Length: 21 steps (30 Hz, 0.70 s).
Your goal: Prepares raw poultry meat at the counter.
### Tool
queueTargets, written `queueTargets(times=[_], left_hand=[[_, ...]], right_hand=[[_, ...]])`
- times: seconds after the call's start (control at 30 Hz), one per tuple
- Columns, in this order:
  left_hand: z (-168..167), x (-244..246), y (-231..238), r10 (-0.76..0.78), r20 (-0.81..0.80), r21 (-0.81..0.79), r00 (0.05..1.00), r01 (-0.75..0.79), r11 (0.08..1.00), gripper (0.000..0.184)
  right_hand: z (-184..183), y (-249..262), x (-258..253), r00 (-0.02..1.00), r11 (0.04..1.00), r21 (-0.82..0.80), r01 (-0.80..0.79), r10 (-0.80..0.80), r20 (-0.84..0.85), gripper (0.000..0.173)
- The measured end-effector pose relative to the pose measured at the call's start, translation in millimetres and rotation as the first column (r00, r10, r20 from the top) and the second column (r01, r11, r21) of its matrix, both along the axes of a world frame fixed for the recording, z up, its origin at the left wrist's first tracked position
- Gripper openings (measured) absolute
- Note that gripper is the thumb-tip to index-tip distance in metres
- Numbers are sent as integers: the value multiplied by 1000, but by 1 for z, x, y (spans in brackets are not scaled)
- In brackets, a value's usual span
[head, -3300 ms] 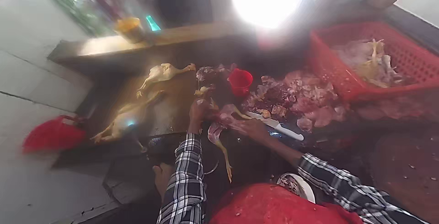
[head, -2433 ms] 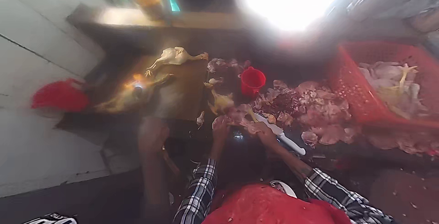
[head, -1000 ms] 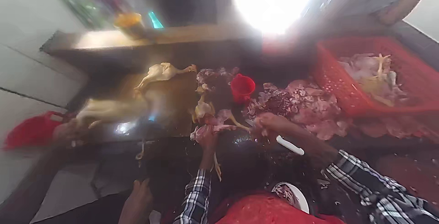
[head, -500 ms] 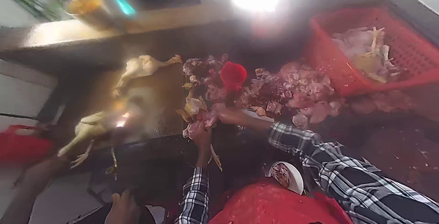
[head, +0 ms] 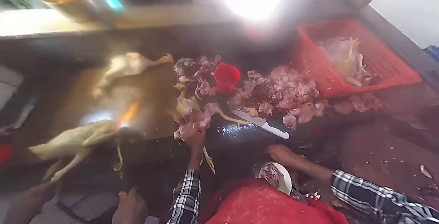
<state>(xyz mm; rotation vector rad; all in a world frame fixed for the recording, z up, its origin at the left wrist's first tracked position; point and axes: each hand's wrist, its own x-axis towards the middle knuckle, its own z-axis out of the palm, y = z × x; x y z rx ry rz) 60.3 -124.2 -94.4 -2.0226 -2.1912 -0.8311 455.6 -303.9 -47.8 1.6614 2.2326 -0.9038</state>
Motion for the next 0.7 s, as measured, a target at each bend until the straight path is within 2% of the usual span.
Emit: queueTargets(times=[0.07,0.1,0.17,0.2,0.27,0.33,0.4,0.47,0.5,0.6,0.67,0.7], left_hand=[[2,5,0,-1,1,12,1000,1,1000,35],[3,7,0,0,1,10,1000,0,1000,34],[1,9,1,4,15,1,1000,-4,1000,33],[-1,7,1,8,19,13,1000,-9,1000,32],[-1,4,1,19,32,-9,999,-19,1000,31],[0,0,0,23,34,-12,999,-23,1000,30],[-1,-2,-1,17,32,-3,999,-17,1000,31],[-3,-6,2,-9,37,16,999,8,1000,31],[-5,-8,2,-15,42,26,999,14,1000,31],[-4,-10,2,-34,67,-3,997,34,999,33],[-4,-8,3,-39,72,0,997,39,999,34],[-4,-8,3,-43,66,4,997,43,999,34]], right_hand=[[63,68,-20,992,996,47,73,-68,-103,37],[94,109,-34,981,979,163,120,-92,-169,37],[137,198,-62,945,881,419,220,-85,-315,34],[144,244,-75,930,849,472,236,-56,-364,34],[123,341,-93,939,902,397,171,-27,-343,35],[85,402,-105,982,957,263,126,-83,-168,34],[70,411,-112,974,964,157,215,-224,36,36],[93,407,-117,963,973,3,229,-227,145,35],[99,409,-115,976,980,-6,199,-197,97,34],[127,400,-107,963,991,41,127,-114,-243,38],[159,352,-120,889,963,-144,229,-267,-371,40],[156,324,-130,855,929,-225,295,-362,-373,36]])
